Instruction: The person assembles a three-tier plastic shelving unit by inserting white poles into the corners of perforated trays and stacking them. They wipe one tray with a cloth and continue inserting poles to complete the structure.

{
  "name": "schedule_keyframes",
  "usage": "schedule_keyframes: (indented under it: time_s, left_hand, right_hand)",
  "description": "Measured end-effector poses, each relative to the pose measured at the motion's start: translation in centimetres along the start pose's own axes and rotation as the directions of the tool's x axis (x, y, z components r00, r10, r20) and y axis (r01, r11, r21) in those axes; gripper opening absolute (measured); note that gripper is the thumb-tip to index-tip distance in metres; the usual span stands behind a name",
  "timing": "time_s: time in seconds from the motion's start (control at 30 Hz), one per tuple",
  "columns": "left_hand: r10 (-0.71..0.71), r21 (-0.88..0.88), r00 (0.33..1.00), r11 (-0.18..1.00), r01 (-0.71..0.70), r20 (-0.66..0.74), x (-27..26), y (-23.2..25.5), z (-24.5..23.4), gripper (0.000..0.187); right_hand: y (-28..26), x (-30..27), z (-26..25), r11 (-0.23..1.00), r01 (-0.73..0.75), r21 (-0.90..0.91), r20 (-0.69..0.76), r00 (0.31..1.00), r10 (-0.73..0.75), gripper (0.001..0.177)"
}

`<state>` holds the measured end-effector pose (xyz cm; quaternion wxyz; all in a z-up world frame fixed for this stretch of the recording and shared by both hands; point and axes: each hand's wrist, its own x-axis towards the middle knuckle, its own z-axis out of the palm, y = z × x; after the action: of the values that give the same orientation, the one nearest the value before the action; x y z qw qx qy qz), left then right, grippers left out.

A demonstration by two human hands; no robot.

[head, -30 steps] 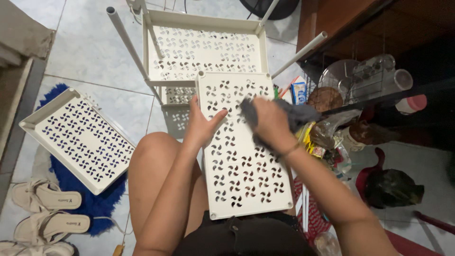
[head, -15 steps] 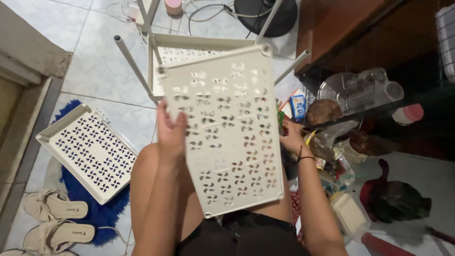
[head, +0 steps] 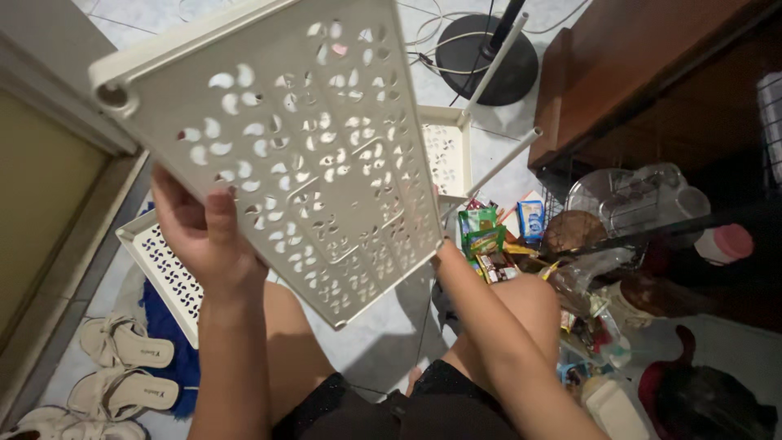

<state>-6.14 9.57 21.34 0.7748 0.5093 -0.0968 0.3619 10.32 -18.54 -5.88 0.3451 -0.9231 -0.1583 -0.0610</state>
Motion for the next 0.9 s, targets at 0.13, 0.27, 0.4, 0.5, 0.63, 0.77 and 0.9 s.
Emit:
schedule_keyframes:
  time_s: [0.13,0.27,0.4,0.5,0.63,0.77,0.9]
  left_hand:
    - [0.054,-0.103,0.998,0.993,-0.050,0.040,0.4,0.8,3.0,0.074]
    - [0.090,-0.131,0.989,0.988,-0.075,0.116,1.1,1.5,5.8,0.068]
    - [0.027,-0.095,0.962,0.996,-0.001,0.272,1.4,2.0,8.6,0.069]
    - [0.297,0.189,0.809,0.878,-0.440,0.507,1.3,1.9,10.9,0.070]
    - [0.483,0.118,0.399,0.512,-0.851,0.779,1.6,1.6,12.5,0.042]
    - [0.354,0.095,0.200,0.293,-0.951,0.914,2.2,0.5,13.3,0.027]
    - [0.323,0.083,0.174,0.280,-0.957,0.930,1.3,-0.2,14.2,0.031]
  right_hand:
    - [-0.4,-1.7,0.2,0.969,0.002,-0.249,0.088,0.996,0.021,0.023]
    - [-3.1,-7.1,-1.6,0.833,0.101,-0.544,0.275,0.960,0.063,0.026]
    - [-7.3,-12.4,-4.5,0.968,0.158,-0.196,0.114,0.984,-0.137,0.027]
    - [-10.4,-12.7,-7.4,0.988,0.137,0.065,0.094,0.985,-0.143,0.042]
    - [-14.6,-14.7,-13.8,0.962,-0.062,0.266,0.031,0.998,0.056,0.029]
    - [-15.8,-19.5,-24.4,0.974,-0.082,-0.213,0.165,0.979,0.119,0.025]
    - [-13.4,-19.4,-29.8,0.879,-0.175,0.443,-0.221,0.929,0.296,0.032]
